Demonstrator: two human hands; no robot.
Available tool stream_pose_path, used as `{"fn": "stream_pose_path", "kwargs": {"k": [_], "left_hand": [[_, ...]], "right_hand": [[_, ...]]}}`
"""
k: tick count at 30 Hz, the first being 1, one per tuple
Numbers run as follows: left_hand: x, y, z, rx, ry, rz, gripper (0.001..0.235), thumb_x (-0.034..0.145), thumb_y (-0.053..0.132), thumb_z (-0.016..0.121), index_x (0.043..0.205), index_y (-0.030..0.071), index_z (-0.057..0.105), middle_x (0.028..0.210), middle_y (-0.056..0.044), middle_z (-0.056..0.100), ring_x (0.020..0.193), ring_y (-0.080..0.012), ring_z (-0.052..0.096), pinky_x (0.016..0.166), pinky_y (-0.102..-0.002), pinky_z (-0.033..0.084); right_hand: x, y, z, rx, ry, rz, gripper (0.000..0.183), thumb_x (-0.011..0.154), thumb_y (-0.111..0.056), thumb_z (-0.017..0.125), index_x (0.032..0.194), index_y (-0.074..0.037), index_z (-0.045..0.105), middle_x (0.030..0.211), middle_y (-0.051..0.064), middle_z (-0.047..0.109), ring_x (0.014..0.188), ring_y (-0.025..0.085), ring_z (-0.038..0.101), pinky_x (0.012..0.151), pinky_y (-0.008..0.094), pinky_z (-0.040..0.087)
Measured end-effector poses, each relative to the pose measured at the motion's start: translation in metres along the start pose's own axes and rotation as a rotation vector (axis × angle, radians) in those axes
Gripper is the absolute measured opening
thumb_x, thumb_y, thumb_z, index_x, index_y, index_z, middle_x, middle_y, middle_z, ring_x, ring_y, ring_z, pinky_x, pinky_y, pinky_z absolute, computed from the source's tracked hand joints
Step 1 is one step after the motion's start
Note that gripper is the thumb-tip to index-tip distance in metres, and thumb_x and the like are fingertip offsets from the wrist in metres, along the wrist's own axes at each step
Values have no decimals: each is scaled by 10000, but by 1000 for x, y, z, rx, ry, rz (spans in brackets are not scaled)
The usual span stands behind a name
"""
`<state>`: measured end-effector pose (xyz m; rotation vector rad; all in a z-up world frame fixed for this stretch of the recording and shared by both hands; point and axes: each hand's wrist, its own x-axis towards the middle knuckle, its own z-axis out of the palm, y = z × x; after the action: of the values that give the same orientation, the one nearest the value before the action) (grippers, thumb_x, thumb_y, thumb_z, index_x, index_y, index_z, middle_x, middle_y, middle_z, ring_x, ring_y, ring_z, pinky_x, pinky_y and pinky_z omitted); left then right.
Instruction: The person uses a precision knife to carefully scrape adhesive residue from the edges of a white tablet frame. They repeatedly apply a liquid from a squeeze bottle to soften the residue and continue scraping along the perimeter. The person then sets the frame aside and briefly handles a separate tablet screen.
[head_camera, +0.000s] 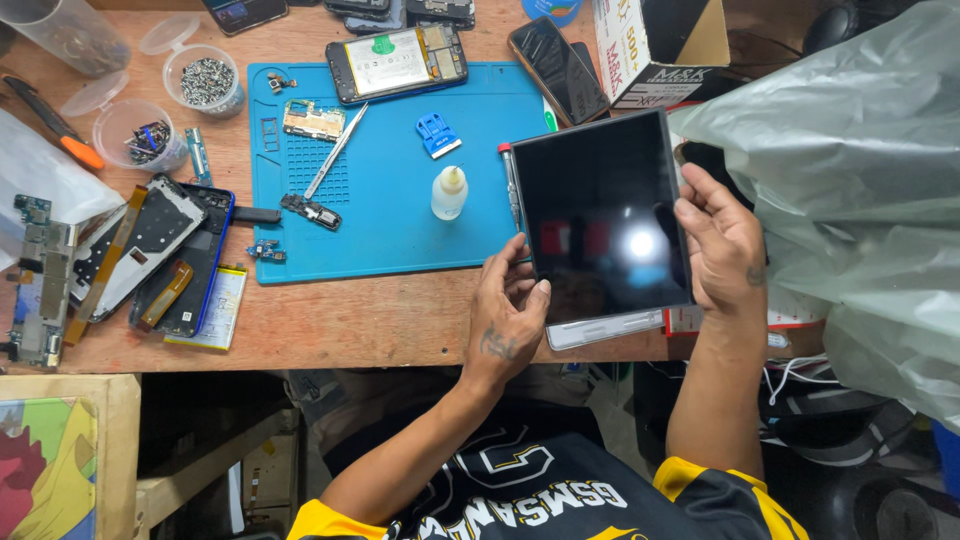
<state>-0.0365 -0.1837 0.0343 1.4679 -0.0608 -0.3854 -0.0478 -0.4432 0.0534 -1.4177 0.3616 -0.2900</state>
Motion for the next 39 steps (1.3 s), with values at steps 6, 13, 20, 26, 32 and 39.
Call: {"fn": "stream_pose_path", "kwargs": {"k": [6,13,20,26,32,39], "left_hand": [[-3,7,-7,-18,-2,-3,581,914,62,630,1469,-27,486,1210,-96,545,1029,-145,592,934,-301,562],[0,14,-15,2,-33,18,506,947,89,604,1441,-12,563,1118,-78,553,983,-130,595,912,-282,545],[-26,45,-36,-3,-173,15,519,991,86,560,1508,45,540,961,-52,570,787,-120,542,713,-275,511],[-65,75,-48,-69,-182,6,466,1039,139,557,1492,42,510,837,7,589,681,-57,505,607,-230,462],[-102,76,-89,-38,-282,74,301,1075,114,550,1312,-22,677,692,36,527,598,-39,412,530,-222,368],[-122,67,-127,-45,-34,12,286,1057,148,535,1201,-32,704,684,48,558,607,-21,446,532,-204,378]], "right_hand": [[-20,-25,6,168,-107,16,487,1001,-38,550,1447,148,493,1400,206,614,1314,225,606,1210,346,451],[-27,-30,13,206,-177,60,597,1005,-98,585,1526,143,421,1434,209,578,1313,232,571,1193,361,428],[-61,-22,15,281,-233,74,855,977,-279,681,1578,187,291,1486,250,492,1388,294,517,1202,407,406],[-97,-10,31,328,-190,-24,920,959,-324,679,1605,177,256,1590,292,398,1510,346,416,1303,453,296],[-129,-11,58,442,-403,-97,928,945,-358,642,1616,119,212,1669,304,302,1593,417,279,1321,554,205],[-124,-7,92,471,-549,-69,969,920,-309,660,1618,142,162,1649,310,257,1566,408,255,1297,573,218]]}}
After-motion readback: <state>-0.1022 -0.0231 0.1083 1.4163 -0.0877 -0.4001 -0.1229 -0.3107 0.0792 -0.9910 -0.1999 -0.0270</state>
